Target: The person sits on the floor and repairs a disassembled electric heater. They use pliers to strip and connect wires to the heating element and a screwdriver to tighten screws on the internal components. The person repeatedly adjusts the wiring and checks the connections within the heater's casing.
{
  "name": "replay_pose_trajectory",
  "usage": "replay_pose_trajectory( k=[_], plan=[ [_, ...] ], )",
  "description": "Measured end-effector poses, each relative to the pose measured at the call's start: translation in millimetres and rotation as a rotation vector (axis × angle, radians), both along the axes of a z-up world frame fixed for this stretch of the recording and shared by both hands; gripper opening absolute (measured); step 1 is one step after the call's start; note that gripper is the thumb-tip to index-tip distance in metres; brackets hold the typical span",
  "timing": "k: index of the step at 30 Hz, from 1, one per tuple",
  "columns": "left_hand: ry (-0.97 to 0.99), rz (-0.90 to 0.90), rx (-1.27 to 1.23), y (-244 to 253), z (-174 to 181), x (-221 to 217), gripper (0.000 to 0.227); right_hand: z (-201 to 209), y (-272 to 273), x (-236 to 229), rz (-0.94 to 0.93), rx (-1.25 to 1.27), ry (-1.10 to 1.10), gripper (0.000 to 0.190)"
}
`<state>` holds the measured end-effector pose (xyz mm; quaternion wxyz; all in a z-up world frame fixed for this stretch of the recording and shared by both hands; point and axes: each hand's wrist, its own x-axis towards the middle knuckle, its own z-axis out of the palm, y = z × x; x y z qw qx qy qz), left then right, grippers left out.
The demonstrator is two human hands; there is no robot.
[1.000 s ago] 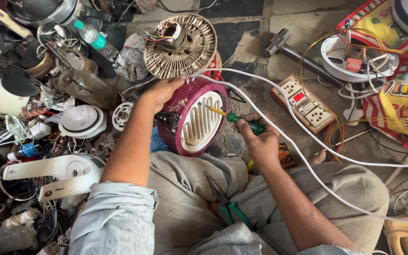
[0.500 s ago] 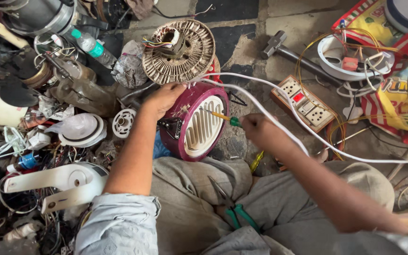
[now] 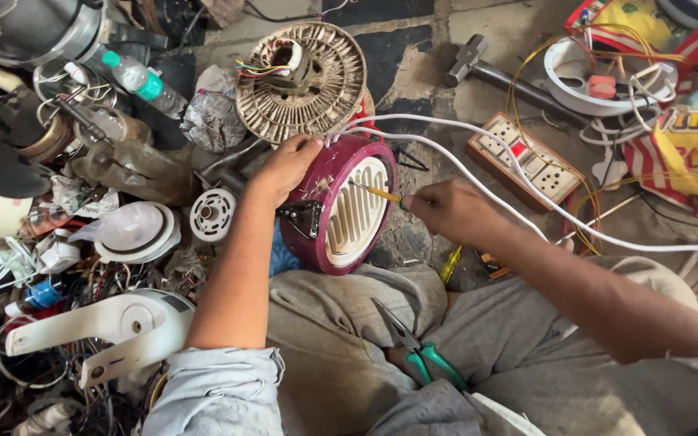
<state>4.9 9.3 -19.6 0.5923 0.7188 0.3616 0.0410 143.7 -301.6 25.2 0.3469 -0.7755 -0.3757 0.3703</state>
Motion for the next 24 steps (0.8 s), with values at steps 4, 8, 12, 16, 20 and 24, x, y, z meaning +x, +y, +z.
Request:
replay_pose_trajectory(
  k=[4, 8, 12, 16, 20, 24],
  plan=[
    [0.041, 0.057, -0.089, 6, 3, -6, 0.034, 11, -26, -25, -0.058, 0.182, -0.35, 0.031],
    [-0.02, 0.02, -0.126, 15, 3, -14, 0.034, 9, -21, -26, -0.051, 0.392, -0.382, 0.026],
    [-0.03, 0.027, -0.162, 16, 3, -14, 0.032, 2, -12, -26, -0.049, 0.453, -0.387, 0.026],
    [-0.04, 0.034, -0.189, 16, 3, -13, 0.032, 0, -9, -25, -0.046, 0.422, -0.348, 0.028],
    [-0.048, 0.034, -0.155, 18, 3, -14, 0.033, 2, -7, -27, -0.053, 0.395, -0.326, 0.026],
    [-0.046, 0.035, -0.146, 17, 5, -14, 0.033, 4, -5, -29, -0.055, 0.376, -0.33, 0.025]
  ],
)
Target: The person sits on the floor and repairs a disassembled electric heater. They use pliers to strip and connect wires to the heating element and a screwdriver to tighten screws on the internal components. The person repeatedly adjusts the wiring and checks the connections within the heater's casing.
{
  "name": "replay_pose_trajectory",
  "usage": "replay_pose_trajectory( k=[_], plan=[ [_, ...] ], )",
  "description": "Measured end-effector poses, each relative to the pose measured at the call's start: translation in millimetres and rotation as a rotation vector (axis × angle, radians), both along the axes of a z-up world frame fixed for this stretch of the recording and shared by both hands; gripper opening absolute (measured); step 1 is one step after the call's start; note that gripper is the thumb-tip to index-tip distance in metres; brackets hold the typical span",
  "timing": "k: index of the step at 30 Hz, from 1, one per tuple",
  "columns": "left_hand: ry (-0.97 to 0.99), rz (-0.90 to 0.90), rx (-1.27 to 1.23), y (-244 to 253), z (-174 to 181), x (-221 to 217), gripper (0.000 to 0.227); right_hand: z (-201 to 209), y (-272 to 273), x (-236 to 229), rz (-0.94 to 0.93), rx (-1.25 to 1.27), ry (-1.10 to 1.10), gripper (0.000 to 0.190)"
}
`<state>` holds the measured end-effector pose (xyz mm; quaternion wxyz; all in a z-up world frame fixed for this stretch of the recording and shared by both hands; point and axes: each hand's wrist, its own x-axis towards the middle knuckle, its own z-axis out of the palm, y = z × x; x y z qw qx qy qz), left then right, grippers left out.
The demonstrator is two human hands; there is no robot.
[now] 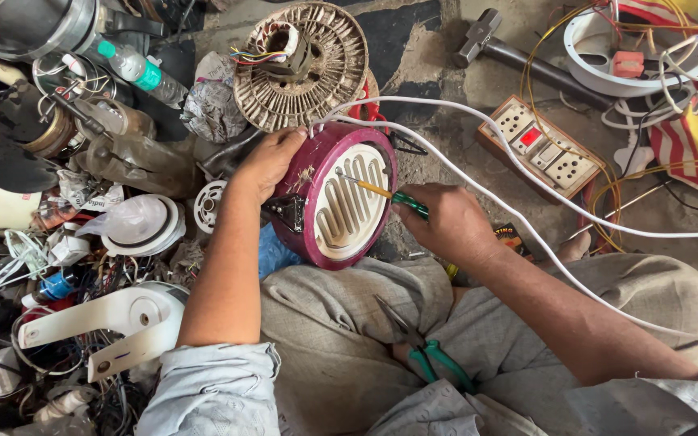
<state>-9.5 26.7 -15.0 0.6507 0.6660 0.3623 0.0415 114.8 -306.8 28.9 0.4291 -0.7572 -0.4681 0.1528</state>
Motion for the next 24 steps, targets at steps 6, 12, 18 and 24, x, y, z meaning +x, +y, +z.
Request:
replay_pose_trajectory(
  k=[6, 12, 18, 24],
  plan=[
    [-0.002, -0.002, -0.001, -2, 1, 0, 0.033, -3, -1, -1, -0.01, 0.006, -0.007, 0.027],
    [-0.033, -0.017, -0.013, -1, 0, -1, 0.032, -4, -3, 0, -0.005, 0.05, -0.041, 0.027],
    [0.015, 0.014, -0.014, -7, 10, 0, 0.033, -9, -1, 4, 0.006, 0.006, -0.021, 0.029],
    [0.051, 0.04, 0.013, -11, 11, 3, 0.034, -23, 5, 14, 0.047, -0.075, -0.161, 0.032]
  ],
)
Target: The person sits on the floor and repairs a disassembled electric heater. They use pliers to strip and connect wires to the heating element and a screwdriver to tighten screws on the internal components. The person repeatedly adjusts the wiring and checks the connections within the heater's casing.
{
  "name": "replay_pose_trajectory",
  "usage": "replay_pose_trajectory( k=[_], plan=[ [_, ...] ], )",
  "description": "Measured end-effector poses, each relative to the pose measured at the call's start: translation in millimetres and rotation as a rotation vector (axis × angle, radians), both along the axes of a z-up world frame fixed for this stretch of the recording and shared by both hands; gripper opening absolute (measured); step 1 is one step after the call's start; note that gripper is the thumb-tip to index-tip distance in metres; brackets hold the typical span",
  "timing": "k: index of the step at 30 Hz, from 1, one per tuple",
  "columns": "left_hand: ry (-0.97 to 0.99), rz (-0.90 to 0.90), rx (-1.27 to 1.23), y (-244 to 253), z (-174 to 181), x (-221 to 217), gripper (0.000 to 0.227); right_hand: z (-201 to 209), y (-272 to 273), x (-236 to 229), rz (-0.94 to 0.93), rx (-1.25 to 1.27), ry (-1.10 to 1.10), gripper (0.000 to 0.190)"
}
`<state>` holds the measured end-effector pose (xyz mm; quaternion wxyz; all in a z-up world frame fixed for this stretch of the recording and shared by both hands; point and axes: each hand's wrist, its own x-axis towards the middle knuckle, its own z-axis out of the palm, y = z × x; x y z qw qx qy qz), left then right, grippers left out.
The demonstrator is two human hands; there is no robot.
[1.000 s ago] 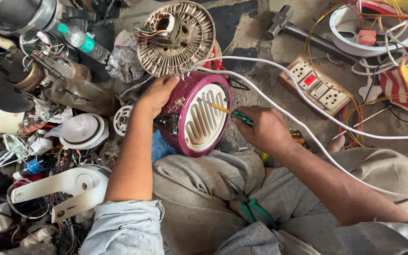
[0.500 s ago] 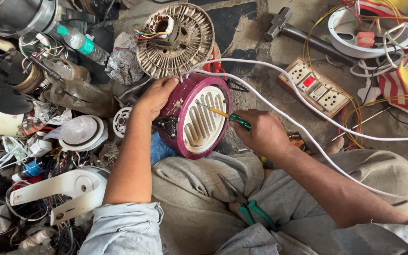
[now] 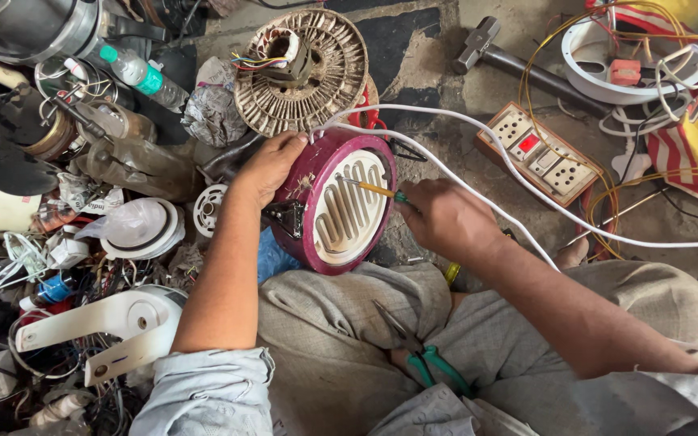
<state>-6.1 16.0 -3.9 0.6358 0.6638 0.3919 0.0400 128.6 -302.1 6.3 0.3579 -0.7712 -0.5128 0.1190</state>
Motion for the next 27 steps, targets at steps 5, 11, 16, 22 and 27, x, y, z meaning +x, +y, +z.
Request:
replay_pose_trajectory(
  k=[5, 11, 16, 22, 27],
  plan=[
    [-0.01, -0.024, 0.026, -3, 0, 0, 0.032, -2, 18, 24, -0.047, -0.321, 0.868, 0.037],
    [-0.064, -0.086, 0.021, 3, -10, -2, 0.027, -2, 3, 8, 0.138, 0.002, 0.075, 0.038],
    [-0.014, -0.065, 0.046, 0, -5, 0, 0.026, -26, 22, 40, 0.107, -0.311, 1.611, 0.037],
    [-0.005, -0.092, 0.1, -6, 3, 1, 0.03, 3, 9, 18, 0.22, 0.071, -0.036, 0.034],
    [0.054, -0.04, 0.032, -6, 6, 3, 0.031, 18, 12, 16, 0.296, -0.117, -0.231, 0.031]
  ],
)
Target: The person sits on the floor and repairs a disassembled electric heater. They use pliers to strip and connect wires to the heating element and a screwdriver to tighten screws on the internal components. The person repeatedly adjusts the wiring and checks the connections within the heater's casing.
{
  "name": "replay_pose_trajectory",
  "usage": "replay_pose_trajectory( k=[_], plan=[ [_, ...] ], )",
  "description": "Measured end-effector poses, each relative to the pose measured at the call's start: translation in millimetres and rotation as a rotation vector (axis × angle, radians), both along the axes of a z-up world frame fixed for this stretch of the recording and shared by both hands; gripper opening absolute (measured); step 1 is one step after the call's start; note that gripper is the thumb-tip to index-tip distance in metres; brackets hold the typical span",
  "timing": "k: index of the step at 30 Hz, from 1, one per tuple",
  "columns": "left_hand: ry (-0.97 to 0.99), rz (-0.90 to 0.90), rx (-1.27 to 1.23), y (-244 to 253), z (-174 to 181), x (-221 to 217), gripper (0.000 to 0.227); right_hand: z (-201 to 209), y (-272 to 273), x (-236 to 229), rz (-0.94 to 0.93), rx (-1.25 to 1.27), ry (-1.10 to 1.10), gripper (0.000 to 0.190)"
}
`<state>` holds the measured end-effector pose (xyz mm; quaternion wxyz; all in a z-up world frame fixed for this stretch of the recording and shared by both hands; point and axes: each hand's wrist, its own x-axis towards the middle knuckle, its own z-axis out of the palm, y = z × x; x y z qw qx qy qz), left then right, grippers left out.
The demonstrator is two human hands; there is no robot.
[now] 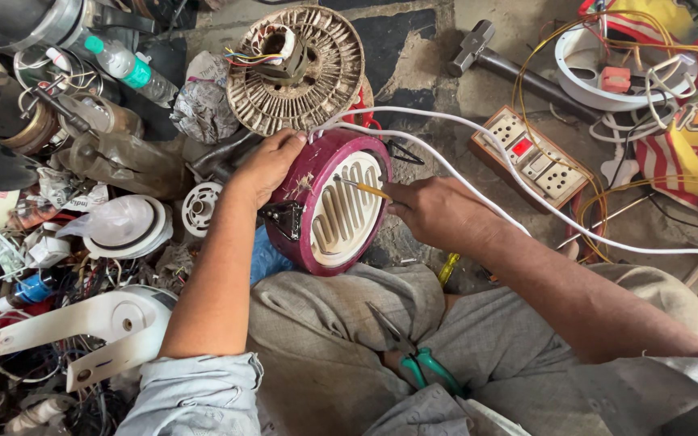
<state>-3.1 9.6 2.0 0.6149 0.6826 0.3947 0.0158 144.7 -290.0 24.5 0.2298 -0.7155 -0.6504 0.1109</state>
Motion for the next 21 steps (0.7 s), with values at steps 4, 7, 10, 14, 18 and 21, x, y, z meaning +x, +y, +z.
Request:
replay_pose_trajectory(
  k=[4, 7, 10, 14, 18, 21],
  plan=[
    [-0.063, -0.052, 0.02, 3, -5, -3, 0.035, -7, 1, -5, 0.016, -0.163, -0.305, 0.064],
    [-0.036, -0.006, -0.015, 3, -7, -1, 0.033, -7, -1, -8, -0.019, -0.087, -0.295, 0.05],
    [-0.009, -0.012, -0.074, 8, -7, -4, 0.032, 4, -2, 0, -0.036, 0.041, 0.126, 0.033],
    [-0.053, -0.15, -0.51, 52, -12, -25, 0.038, 16, 4, 4, -0.006, 0.121, 0.184, 0.031],
    [0.067, -0.382, -0.483, 86, -48, -22, 0.047, 20, 14, 5, -0.029, 0.054, 0.2, 0.036],
    [0.058, -0.44, -0.465, 96, -69, -18, 0.042, 14, 16, 13, 0.002, 0.092, 0.203, 0.036]
  ],
)
